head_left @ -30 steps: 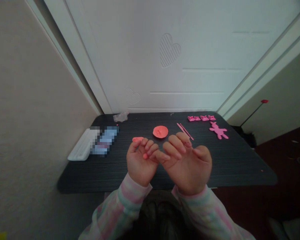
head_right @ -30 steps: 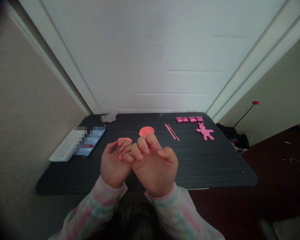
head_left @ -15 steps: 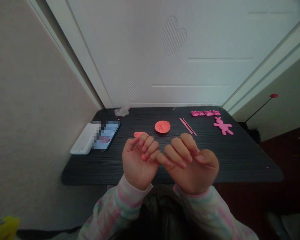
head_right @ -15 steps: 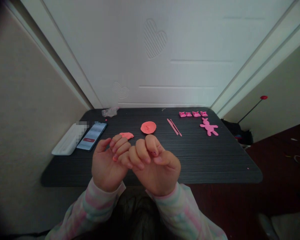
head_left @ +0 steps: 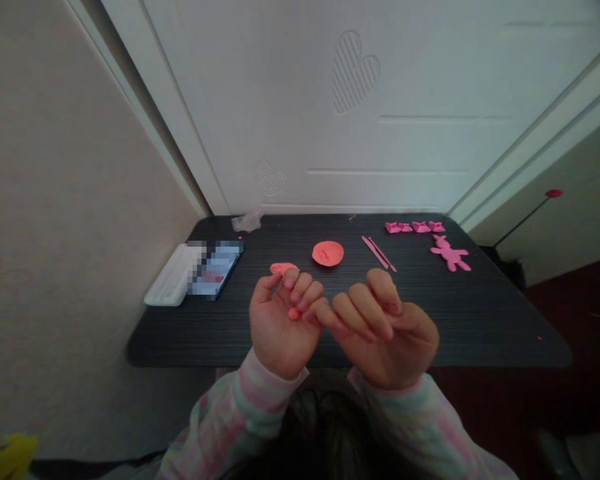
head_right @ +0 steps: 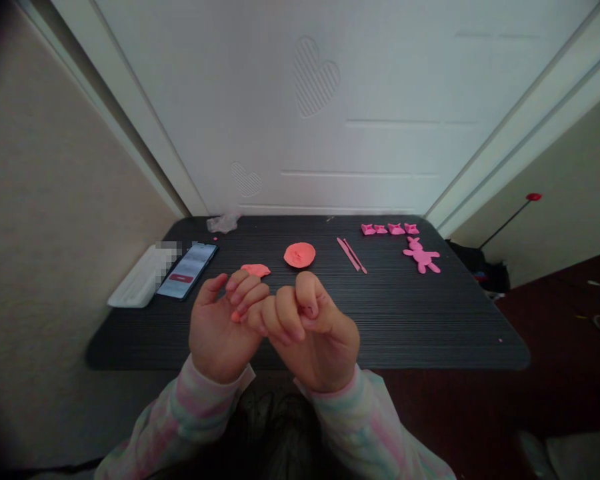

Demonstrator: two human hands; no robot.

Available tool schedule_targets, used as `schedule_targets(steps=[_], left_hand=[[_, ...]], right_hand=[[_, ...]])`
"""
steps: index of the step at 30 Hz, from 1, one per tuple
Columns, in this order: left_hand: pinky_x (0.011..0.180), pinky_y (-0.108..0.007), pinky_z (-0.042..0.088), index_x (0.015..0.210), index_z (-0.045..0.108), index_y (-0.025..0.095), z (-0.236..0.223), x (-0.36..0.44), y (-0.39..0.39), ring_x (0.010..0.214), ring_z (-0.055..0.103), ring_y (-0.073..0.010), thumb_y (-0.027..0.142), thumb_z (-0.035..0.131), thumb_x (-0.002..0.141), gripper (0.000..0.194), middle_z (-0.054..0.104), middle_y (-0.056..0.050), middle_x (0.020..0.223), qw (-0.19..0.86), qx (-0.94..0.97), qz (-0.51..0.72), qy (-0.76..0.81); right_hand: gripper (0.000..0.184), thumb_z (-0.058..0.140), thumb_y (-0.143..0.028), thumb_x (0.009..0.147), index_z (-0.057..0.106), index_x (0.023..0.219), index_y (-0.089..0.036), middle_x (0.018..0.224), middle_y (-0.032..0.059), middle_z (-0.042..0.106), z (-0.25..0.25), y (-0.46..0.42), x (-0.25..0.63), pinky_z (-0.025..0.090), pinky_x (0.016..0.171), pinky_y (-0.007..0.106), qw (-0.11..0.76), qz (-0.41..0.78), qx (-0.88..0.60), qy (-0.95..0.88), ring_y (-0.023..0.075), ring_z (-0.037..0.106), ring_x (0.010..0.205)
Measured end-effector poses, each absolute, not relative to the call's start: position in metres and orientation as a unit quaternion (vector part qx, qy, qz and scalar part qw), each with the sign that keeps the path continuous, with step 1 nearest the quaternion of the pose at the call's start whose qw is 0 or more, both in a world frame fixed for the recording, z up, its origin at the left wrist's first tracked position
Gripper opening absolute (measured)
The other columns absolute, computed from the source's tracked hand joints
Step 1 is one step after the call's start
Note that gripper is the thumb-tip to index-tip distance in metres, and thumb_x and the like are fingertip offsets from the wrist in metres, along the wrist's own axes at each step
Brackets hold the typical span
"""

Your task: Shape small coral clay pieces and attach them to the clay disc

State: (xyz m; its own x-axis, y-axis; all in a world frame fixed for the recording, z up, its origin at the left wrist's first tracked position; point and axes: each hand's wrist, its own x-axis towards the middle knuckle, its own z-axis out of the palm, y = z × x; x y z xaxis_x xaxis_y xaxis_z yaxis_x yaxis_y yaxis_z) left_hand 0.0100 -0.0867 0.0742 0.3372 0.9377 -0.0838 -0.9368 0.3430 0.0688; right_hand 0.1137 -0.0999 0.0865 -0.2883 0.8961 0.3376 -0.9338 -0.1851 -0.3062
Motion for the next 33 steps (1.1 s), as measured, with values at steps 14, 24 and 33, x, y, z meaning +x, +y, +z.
schedule_targets(steps=[14,24,33], left_hand=[[0.035,-0.017,0.011,0.053,0.028,0.016,0.078,0.013,-0.088,0.035,0.014,-0.0035,0.017,0.034,0.082,0.030,0.011,0.008,0.043,0.823,0.024,0.562,0.080],[0.035,-0.015,0.017,0.052,0.031,0.016,0.078,0.016,-0.092,0.036,0.019,-0.0034,0.016,0.036,0.078,0.027,0.015,0.008,0.044,0.831,0.024,0.549,0.089],[0.050,-0.018,0.044,0.062,0.051,0.013,0.077,0.015,-0.089,0.055,0.051,-0.0087,0.024,0.036,0.076,0.023,0.048,0.000,0.055,0.805,0.017,0.578,0.130]], right_hand=[[0.021,0.035,-0.014,0.076,0.026,0.057,-0.018,0.045,-0.0089,0.014,0.078,-0.094,0.122,0.016,0.041,0.019,0.604,0.786,-0.021,-0.129,0.0049,0.010,0.037],[0.015,0.043,-0.006,0.070,0.036,0.066,-0.019,0.047,-0.0098,0.020,0.082,-0.102,0.118,0.019,0.043,0.018,0.607,0.780,0.013,-0.150,0.0029,0.015,0.037],[0.027,0.047,-0.009,0.062,0.023,0.057,-0.019,0.047,-0.0088,0.023,0.090,-0.106,0.114,0.021,0.044,0.021,0.604,0.766,0.016,-0.220,0.0048,0.020,0.040]])
